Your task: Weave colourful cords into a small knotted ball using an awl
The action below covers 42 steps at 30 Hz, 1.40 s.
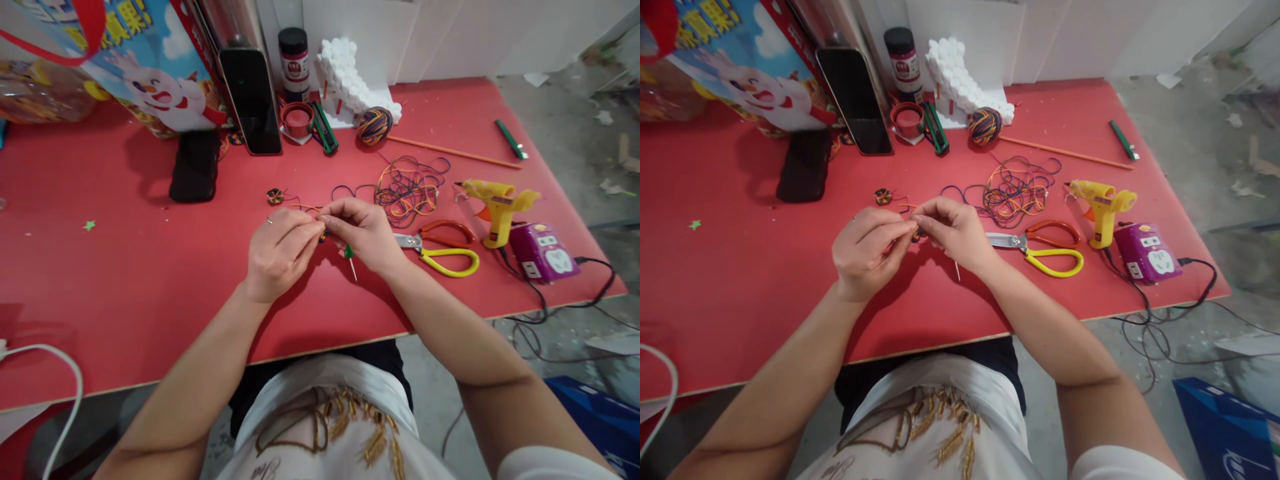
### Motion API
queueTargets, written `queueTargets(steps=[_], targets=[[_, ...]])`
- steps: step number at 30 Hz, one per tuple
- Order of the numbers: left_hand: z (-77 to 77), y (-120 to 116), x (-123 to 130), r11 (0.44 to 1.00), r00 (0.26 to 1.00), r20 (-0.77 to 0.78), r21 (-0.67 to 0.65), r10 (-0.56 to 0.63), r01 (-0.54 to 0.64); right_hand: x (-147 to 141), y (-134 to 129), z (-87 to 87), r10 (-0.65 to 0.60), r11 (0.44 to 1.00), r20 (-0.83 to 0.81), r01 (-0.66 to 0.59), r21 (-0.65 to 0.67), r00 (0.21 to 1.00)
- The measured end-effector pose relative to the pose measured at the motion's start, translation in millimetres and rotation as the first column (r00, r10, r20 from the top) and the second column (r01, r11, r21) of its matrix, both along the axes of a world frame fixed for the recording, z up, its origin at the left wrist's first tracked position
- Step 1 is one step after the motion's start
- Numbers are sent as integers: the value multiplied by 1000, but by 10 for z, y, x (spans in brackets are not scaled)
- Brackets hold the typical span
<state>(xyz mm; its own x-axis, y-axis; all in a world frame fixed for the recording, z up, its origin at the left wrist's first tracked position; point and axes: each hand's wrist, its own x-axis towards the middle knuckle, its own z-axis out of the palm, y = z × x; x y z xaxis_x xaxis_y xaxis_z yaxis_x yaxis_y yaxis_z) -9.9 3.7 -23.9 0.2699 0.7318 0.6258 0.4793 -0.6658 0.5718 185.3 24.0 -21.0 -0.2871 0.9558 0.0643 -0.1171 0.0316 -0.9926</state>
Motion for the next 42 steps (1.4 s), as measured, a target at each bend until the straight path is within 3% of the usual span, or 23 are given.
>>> queueTargets(steps=[4, 6, 9, 11, 13, 16, 19, 22, 26, 31, 36, 38, 42], targets=[[2, 37, 24, 986, 995, -89, 162, -35, 49, 22, 30, -20, 37, 996, -24, -39, -85, 999], [-1, 50, 59, 988, 995, -96, 150, -33, 47, 23, 33, -20, 27, 996, -11, -28, -80, 1000], [-24, 67, 105, 999, 1000, -19, -48, 19, -20, 15, 8, -7, -70, 993, 69, 62, 105, 995], [-43, 83, 117, 961, 990, 119, -273, 70, -35, 6, -20, -2, -144, 939, 151, 87, 332, 978], [-47, 99, 119, 859, 947, 295, -511, 128, 43, -2, -43, -7, -195, 855, 240, 45, 516, 951], [-6, 113, 119, 637, 819, 522, -721, 240, 273, -5, -48, -28, -234, 788, 311, -7, 615, 921], [60, 121, 125, 460, 705, 627, -760, 332, 459, 8, -28, -46, -242, 774, 309, -8, 633, 920], [95, 130, 121, 378, 653, 658, -752, 375, 540, 22, -15, -57, -269, 752, 323, -11, 659, 907], [89, 143, 102, 340, 607, 682, -730, 407, 593, 24, -13, -78, -292, 744, 351, -19, 668, 890], [93, 134, 94, 331, 598, 692, -720, 404, 610, 10, -6, -121, -293, 734, 338, -16, 679, 894], [107, 136, 90, 357, 553, 712, -699, 434, 620, 6, -33, -113, -295, 794, 308, 53, 605, 905], [108, 143, 85, 349, 539, 708, -700, 456, 624, 11, -50, -83, -345, 765, 324, 63, 642, 881], [94, 159, 73, 316, 529, 698, -702, 482, 638, 12, -72, -40, -416, 631, 301, 34, 775, 858]])
